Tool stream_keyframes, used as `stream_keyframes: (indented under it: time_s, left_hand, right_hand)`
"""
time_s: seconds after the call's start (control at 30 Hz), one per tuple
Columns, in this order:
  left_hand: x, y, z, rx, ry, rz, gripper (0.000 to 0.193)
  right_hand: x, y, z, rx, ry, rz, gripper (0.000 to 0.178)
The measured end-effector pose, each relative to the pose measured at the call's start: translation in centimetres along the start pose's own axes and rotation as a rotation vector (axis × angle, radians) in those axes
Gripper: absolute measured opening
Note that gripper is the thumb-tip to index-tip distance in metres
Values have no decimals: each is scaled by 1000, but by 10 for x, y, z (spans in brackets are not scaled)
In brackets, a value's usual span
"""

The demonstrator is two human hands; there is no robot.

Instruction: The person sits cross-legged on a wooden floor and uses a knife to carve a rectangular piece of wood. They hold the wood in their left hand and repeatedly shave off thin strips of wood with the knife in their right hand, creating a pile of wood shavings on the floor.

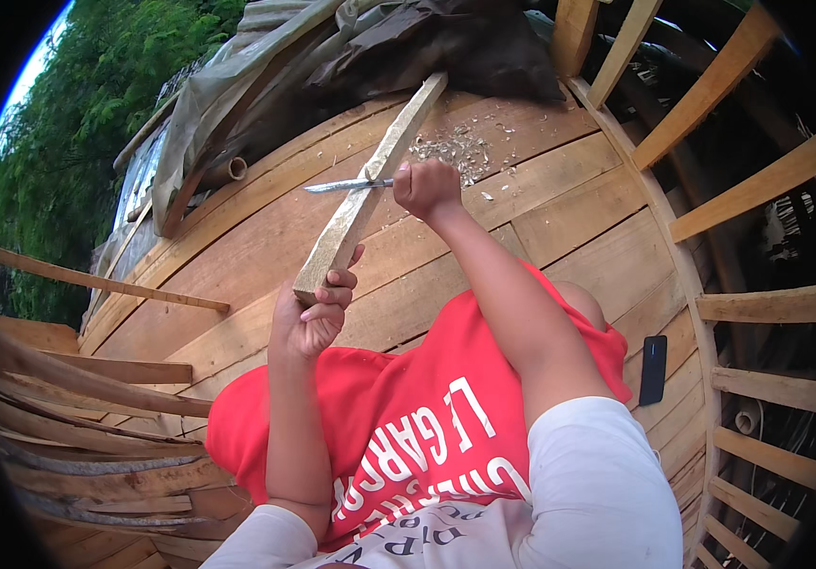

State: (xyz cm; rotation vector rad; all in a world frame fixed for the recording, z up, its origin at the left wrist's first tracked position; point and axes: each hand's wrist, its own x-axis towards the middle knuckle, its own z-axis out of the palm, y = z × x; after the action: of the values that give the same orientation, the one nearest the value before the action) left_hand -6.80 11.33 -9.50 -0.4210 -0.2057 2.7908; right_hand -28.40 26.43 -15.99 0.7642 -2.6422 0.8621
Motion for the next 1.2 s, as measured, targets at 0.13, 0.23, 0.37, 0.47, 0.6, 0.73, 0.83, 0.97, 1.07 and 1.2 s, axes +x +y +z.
stream_keyframes:
  time_s: [0.13,0.23,0.37,0.47,0.6,0.73,0.83,0.97,1.07,1.2]
  left_hand:
    - [-10,23,-5,4,-45,-6,51]
    - [-9,21,-5,55,-7,12,49]
    - [-5,16,1,122,19,26,49]
    - [-4,14,-2,144,27,13,49]
    - [-6,18,-3,47,-4,9,51]
    - [-5,16,-1,7,-15,-4,52]
    - [-6,18,-2,-26,-33,-11,53]
    - [-6,19,-4,22,-20,-6,53]
    - [-4,14,0,47,-11,-13,53]
    - [-5,19,-3,41,-1,1,52]
  right_hand:
    - [5,-27,-7,59,-149,92,55]
    - [9,-17,-21,225,-594,146,72]
    - [22,6,-17,791,-856,494,62]
    - [16,-12,-6,319,-580,424,55]
    - [8,-31,-9,29,-223,271,45]
    - [6,-31,-10,4,-108,211,44]
    - [4,-39,-17,-47,-86,195,43]
    - [11,-53,-39,-115,-92,176,45]
    - [15,-48,-37,-33,-281,131,47]
    - [12,-39,-31,-7,-415,295,48]
